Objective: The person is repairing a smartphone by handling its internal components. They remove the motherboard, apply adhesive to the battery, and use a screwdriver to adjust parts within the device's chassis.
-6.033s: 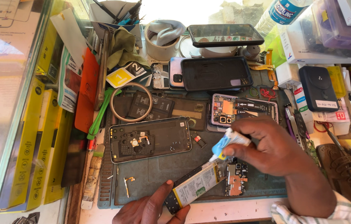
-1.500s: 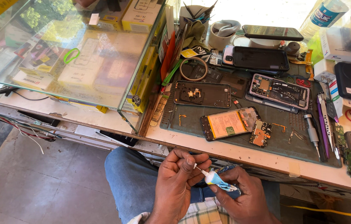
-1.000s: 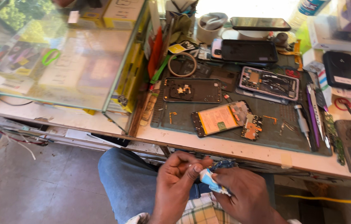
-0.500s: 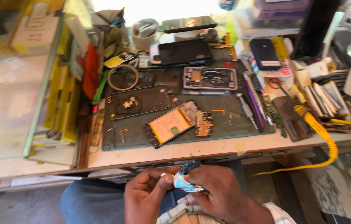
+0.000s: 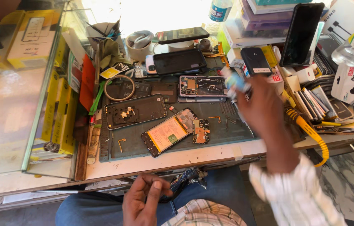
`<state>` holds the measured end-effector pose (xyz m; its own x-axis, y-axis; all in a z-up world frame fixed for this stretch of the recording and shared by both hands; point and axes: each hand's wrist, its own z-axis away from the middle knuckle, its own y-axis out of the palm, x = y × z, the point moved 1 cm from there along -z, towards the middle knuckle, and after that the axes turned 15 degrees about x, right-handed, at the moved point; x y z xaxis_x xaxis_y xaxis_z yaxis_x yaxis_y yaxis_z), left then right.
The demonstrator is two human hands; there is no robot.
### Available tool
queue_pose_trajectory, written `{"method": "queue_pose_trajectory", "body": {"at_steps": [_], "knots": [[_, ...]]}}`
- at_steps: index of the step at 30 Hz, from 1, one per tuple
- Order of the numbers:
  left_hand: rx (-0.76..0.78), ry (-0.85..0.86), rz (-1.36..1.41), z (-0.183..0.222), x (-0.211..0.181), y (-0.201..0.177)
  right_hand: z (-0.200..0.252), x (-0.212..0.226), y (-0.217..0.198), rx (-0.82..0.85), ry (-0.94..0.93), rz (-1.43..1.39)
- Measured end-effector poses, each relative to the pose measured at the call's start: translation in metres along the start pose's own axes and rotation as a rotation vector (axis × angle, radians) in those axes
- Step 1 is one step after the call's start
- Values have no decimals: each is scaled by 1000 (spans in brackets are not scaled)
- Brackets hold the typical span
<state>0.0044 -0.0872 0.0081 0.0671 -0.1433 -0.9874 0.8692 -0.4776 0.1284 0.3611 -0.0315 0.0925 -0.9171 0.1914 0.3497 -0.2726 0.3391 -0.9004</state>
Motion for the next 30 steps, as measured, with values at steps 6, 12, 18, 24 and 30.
{"method": "queue_pose_trajectory", "body": {"at_steps": [6, 12, 18, 24, 30], "knots": [[24, 30, 20, 5, 20, -2, -91, -36, 6, 9, 92, 79], [129, 10, -488, 10, 26, -20, -105, -39, 19, -176, -100, 55], [171, -76, -489, 4, 48, -25, -31, 7, -6, 305, 115, -32], [172, 32, -351, -1, 31, -19, 15, 23, -7, 357, -201, 13], [239, -88, -271, -6, 33, -11, 14, 15, 5, 405, -265, 49]]}}
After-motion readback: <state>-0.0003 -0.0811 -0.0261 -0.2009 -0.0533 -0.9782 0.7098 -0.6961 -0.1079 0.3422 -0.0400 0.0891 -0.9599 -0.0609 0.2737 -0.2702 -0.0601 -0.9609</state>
